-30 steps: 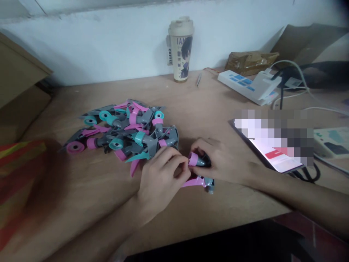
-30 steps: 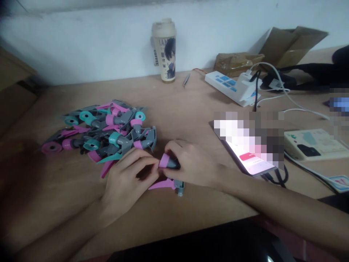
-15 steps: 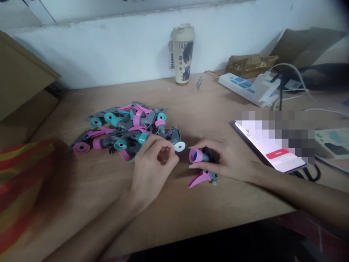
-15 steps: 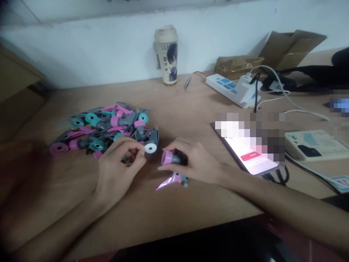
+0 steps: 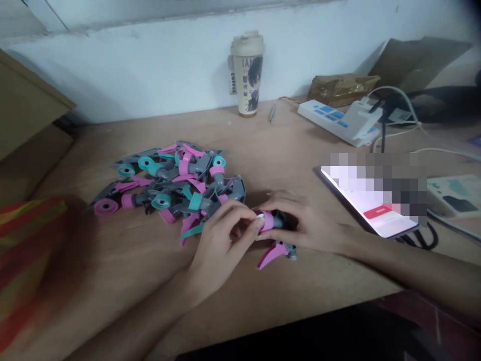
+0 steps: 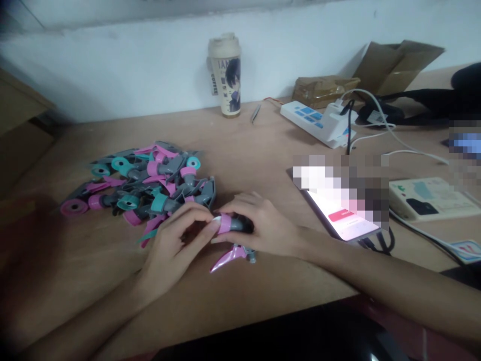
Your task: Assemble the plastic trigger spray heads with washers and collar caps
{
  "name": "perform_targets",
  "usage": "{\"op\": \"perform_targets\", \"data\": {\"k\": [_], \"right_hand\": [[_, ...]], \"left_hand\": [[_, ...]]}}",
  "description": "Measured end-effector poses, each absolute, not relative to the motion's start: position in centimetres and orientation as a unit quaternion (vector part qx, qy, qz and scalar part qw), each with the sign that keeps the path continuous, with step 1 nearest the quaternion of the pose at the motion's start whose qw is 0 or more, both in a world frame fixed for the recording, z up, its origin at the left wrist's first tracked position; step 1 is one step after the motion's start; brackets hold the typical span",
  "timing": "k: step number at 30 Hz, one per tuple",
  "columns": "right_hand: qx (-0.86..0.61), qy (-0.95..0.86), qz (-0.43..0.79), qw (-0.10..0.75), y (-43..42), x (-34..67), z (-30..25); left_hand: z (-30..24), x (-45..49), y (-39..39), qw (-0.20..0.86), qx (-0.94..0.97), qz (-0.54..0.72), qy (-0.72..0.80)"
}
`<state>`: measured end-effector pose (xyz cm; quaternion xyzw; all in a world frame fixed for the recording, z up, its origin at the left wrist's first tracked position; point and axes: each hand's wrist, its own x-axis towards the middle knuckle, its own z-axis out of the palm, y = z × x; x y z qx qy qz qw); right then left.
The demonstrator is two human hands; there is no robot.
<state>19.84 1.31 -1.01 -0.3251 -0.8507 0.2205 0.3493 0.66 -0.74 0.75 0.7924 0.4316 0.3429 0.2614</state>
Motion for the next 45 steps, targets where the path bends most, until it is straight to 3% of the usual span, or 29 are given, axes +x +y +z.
{"op": "perform_targets", "data": {"k": [10, 14, 21, 29, 45], "right_hand": [[-0.375, -0.84, 0.164, 0.358, 1.4, 20.2, -0.5], [-0.372, -0.838, 0.178, 0.358, 1.6, 20.3, -0.6], [-0.347, -0.841, 0.193, 0.368, 1.7, 20.7, -0.5], [-0.312, -0.838, 0.23, 0.383, 1.5, 20.4, -0.7], [-0.315, -0.85, 0.177, 0.383, 1.3, 20.3, -0.9]], "left_hand": [[0.3, -0.4, -0.1, 0.205, 0.745, 0.424, 0.472], [0.8, -0.3, 0.2, 0.284, 0.687, 0.48, 0.466], [1.0, 0.5, -0.9, 0.422, 0.67, 0.435, 0.429], [1.0, 0.4, -1.2, 0.313, 0.742, 0.416, 0.421], [1.0, 0.5, -0.9, 0.257, 0.765, 0.404, 0.431]]}}
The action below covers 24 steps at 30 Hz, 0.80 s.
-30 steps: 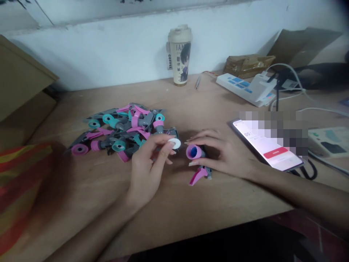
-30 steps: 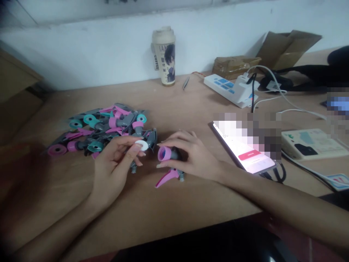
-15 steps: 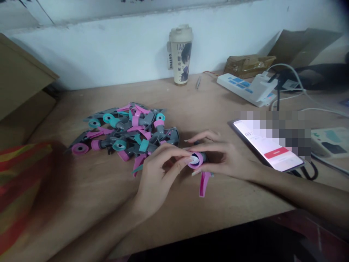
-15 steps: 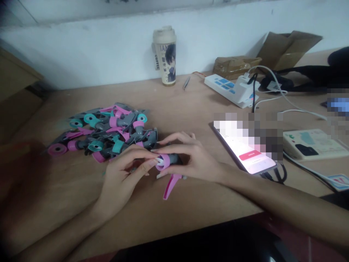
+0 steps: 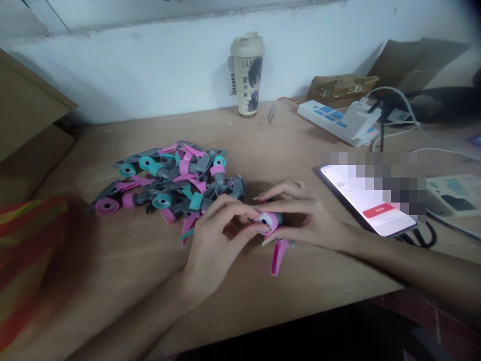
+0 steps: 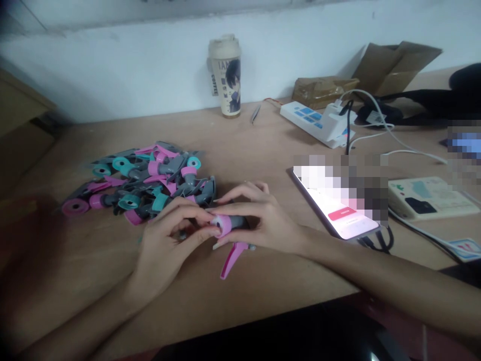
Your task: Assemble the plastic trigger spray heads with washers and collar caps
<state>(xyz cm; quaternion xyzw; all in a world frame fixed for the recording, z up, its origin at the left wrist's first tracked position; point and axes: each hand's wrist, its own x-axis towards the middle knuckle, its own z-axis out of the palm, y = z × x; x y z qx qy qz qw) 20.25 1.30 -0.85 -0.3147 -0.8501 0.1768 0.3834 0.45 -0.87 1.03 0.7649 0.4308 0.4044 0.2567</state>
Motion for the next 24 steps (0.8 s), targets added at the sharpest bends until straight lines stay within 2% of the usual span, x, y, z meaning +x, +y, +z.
{"op": "perform_targets", "data": {"k": [11, 24], "right_hand": [[-0.317, -0.858, 0.095, 0.393, 1.1, 20.4, -1.3], [-0.322, -0.852, 0.102, 0.399, 1.1, 20.3, -1.4]], "left_hand": [[1.9, 0.5, -0.7, 0.254, 0.768, 0.384, 0.446], [2.3, 0.5, -0.6, 0.295, 0.766, 0.355, 0.448]]}}
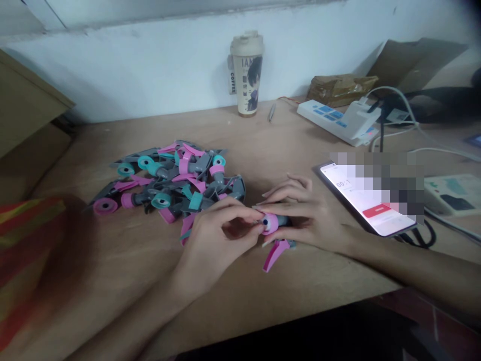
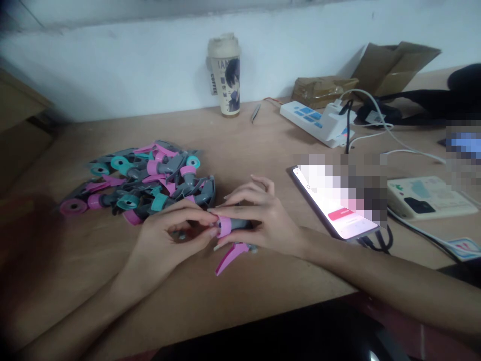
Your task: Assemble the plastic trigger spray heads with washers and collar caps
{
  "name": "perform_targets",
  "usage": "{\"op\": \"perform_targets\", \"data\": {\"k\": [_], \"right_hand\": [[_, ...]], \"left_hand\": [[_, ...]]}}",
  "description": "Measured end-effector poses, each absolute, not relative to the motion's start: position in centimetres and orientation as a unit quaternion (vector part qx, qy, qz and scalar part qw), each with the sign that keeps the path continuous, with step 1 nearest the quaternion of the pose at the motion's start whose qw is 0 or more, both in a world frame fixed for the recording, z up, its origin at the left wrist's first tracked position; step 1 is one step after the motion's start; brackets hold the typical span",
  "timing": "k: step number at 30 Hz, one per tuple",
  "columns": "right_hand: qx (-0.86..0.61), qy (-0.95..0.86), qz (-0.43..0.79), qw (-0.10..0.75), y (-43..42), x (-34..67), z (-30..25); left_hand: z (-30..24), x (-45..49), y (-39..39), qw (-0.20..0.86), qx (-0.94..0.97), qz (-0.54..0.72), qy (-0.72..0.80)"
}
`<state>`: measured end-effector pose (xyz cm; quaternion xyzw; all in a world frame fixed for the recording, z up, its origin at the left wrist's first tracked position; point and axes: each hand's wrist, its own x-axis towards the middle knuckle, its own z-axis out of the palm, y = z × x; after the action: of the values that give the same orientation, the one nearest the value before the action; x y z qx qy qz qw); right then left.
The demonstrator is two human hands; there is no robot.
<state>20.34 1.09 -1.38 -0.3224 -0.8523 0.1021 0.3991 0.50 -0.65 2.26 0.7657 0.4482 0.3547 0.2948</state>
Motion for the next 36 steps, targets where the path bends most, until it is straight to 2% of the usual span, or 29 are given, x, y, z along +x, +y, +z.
{"op": "perform_targets", "data": {"k": [9, 17, 22, 24, 30, 36], "right_hand": [[-0.326, -0.85, 0.068, 0.407, 0.6, 20.0, -1.0], [-0.326, -0.847, 0.052, 0.418, 0.4, 20.0, -1.2], [-0.348, -0.834, 0.09, 0.419, 0.7, 20.0, -0.9], [-0.355, -0.827, 0.109, 0.421, 0.9, 20.0, -0.8], [-0.353, -0.824, 0.125, 0.425, 1.0, 20.0, -0.8], [-0.35, -0.83, 0.128, 0.414, 1.1, 20.2, -1.0]], "left_hand": [[1.7, 0.5, -0.8, 0.289, 0.76, 0.346, 0.468], [1.4, 0.8, -1.0, 0.384, 0.717, 0.352, 0.463], [1.0, 1.0, -1.1, 0.437, 0.677, 0.368, 0.463], [0.9, 1.0, -1.3, 0.418, 0.689, 0.37, 0.463], [0.6, 0.7, -1.7, 0.26, 0.775, 0.396, 0.419], [0.9, 0.4, -1.3, 0.267, 0.813, 0.352, 0.38]]}}
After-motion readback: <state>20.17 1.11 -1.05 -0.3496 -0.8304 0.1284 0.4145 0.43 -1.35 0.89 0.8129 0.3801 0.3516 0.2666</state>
